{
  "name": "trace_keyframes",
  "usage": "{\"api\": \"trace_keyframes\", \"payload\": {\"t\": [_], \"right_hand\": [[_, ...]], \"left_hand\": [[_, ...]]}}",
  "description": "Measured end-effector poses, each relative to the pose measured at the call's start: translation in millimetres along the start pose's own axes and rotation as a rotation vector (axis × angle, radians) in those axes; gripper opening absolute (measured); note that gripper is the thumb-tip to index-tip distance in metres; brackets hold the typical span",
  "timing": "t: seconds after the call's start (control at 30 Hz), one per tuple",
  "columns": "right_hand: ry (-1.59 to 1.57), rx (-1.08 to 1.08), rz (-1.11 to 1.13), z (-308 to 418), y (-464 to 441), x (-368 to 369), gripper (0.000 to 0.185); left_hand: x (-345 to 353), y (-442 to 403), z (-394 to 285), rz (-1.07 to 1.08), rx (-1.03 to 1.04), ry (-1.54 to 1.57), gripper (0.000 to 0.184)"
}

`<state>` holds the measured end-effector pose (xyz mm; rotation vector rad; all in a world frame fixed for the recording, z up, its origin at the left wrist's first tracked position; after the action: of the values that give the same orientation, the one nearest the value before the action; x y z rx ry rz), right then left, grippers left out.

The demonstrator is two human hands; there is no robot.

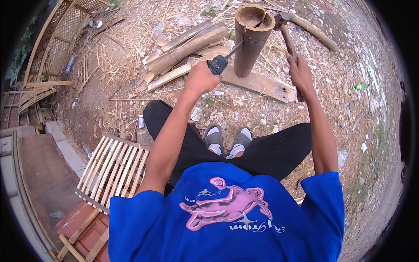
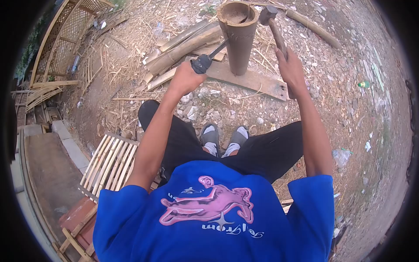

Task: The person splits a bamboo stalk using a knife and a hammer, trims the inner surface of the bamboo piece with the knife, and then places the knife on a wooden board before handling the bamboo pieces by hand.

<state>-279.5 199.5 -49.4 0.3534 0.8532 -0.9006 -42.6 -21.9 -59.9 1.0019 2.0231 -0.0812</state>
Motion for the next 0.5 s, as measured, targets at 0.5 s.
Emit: {"api": "trace_keyframes", "payload": {"t": [0.5], "right_hand": [[0.287,-0.106,0.413,-169,23,91,0.048]], "left_hand": [[9,-12,1,-0.025,0.062,0.079,0.025]]}}
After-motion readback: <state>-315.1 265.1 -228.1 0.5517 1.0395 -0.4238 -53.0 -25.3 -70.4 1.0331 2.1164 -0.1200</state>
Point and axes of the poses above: each hand's wrist, its own y-axis away from the middle knuckle, its own x-axis out of the palm, z = x × y, the point moved 1 cm from there along -y, towards the middle knuckle, and after that the axes turned 5 degrees about -x, right-handed, at the moved point
